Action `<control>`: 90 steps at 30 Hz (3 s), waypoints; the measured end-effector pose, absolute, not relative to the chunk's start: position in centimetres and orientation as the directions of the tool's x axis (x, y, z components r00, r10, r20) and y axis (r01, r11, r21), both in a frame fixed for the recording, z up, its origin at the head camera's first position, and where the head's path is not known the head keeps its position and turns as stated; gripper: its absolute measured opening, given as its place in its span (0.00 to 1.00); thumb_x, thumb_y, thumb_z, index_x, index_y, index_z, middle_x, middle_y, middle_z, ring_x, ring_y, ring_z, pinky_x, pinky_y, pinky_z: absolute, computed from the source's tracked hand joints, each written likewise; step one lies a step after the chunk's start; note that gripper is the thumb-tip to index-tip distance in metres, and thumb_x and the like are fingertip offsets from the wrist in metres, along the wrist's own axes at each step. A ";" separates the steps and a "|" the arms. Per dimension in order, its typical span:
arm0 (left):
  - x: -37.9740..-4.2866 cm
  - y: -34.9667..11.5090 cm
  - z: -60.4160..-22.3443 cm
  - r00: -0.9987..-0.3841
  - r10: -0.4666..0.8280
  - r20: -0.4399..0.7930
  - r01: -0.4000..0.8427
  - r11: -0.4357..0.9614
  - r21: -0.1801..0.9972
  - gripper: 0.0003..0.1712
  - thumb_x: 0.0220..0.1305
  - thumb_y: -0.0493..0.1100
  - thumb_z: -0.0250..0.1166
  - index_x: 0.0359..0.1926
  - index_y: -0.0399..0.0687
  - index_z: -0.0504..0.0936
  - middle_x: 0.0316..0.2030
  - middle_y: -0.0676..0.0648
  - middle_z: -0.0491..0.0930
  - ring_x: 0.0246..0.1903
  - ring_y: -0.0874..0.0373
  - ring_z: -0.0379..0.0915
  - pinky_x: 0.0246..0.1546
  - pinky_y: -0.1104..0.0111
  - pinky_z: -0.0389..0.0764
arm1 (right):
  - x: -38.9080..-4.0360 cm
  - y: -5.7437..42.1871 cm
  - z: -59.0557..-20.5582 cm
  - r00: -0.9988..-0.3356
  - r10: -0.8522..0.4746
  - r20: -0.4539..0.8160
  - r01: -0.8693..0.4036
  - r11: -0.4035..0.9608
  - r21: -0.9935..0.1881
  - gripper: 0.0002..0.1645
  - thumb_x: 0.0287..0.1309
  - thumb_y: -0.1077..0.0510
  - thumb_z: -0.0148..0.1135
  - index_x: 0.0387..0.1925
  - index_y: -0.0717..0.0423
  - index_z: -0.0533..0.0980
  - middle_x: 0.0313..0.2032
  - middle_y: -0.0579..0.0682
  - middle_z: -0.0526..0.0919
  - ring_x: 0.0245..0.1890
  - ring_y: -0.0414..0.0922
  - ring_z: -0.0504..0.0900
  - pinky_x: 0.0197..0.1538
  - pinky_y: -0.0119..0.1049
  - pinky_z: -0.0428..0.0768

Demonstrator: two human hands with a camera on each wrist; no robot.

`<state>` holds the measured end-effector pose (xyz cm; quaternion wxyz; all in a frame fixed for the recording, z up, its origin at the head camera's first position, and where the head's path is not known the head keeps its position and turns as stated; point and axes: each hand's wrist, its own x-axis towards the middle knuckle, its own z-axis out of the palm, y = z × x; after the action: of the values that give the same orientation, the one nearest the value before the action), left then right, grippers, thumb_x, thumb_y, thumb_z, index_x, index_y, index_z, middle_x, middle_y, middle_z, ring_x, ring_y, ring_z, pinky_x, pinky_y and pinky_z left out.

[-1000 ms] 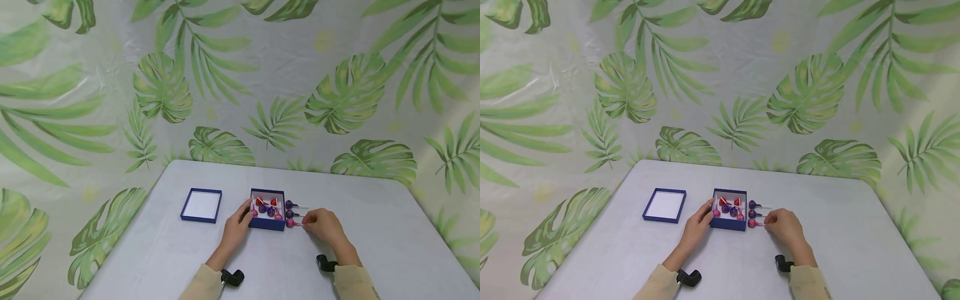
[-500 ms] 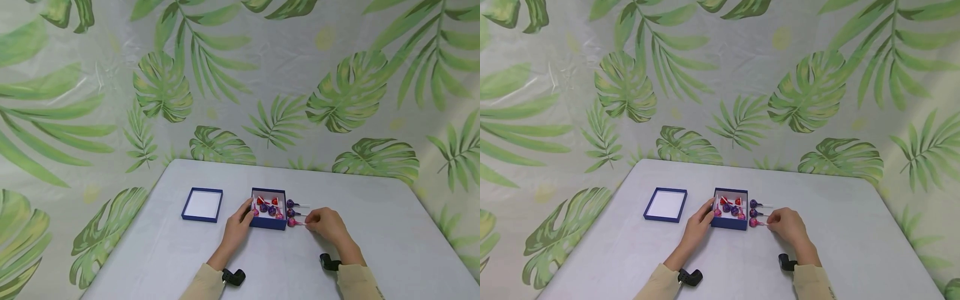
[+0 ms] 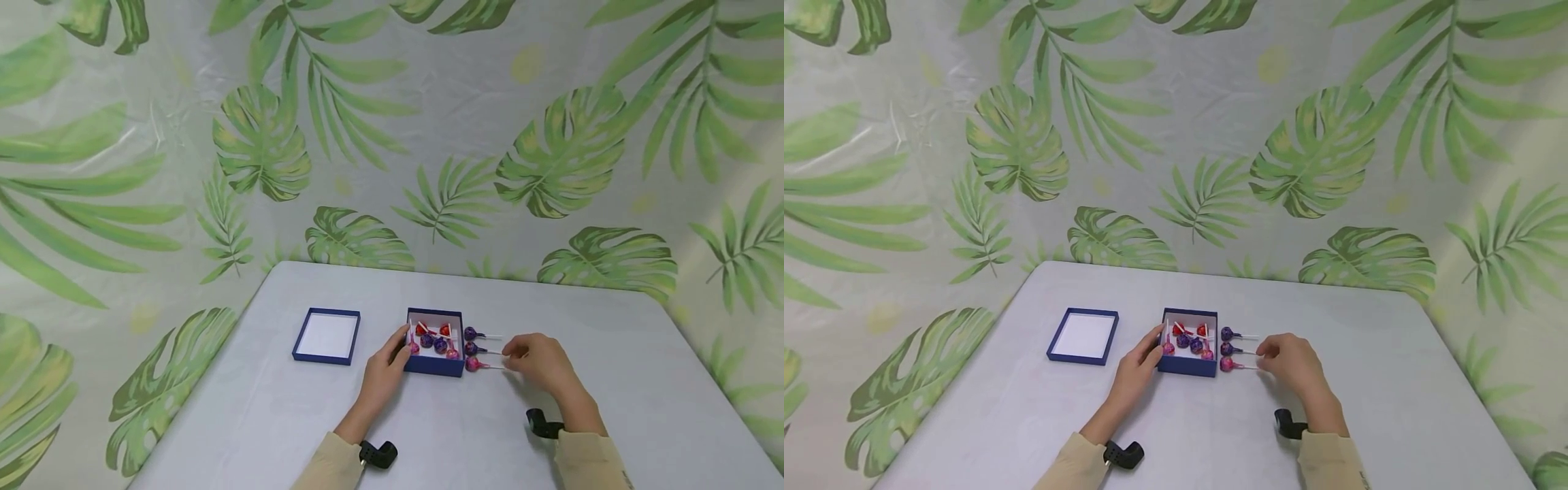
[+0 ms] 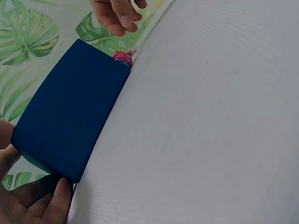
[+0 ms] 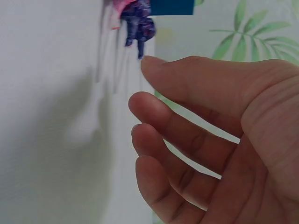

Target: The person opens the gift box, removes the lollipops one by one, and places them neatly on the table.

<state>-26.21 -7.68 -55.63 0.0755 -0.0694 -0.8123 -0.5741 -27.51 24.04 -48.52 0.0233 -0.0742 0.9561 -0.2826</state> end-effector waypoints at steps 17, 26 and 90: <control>-26.1 -7.6 -55.5 -0.978 0.027 0.205 0.203 0.316 0.927 0.26 0.76 0.55 0.55 0.72 0.73 0.68 0.69 0.54 0.69 0.70 0.52 0.63 0.68 0.55 0.66 | -27.2 21.9 -47.1 -0.986 -0.137 0.096 -0.168 0.819 -0.549 0.14 0.59 0.55 0.72 0.47 0.52 0.84 0.32 0.43 0.84 0.34 0.45 0.80 0.33 0.39 0.76; -26.1 -7.9 -55.4 -0.980 0.024 0.199 0.196 0.328 0.924 0.26 0.76 0.55 0.55 0.73 0.72 0.69 0.69 0.54 0.69 0.69 0.53 0.63 0.68 0.55 0.66 | -27.4 19.4 -46.8 -0.981 -0.144 0.132 -0.194 0.795 -0.575 0.15 0.58 0.57 0.71 0.48 0.52 0.84 0.32 0.43 0.84 0.34 0.44 0.79 0.34 0.39 0.78; -25.9 -7.5 -54.7 -0.976 0.036 0.215 0.215 0.321 0.923 0.26 0.77 0.51 0.55 0.73 0.66 0.69 0.69 0.54 0.69 0.69 0.53 0.64 0.69 0.57 0.66 | -32.2 9.1 -49.7 -0.941 -0.273 0.199 -0.328 0.879 -0.346 0.30 0.54 0.62 0.73 0.58 0.36 0.82 0.29 0.40 0.80 0.26 0.41 0.74 0.29 0.37 0.74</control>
<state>-25.93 -7.52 -54.73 0.0773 -0.0777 -0.8089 -0.5777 -32.20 9.09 -49.65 -0.0725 -0.1556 0.9665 -0.1908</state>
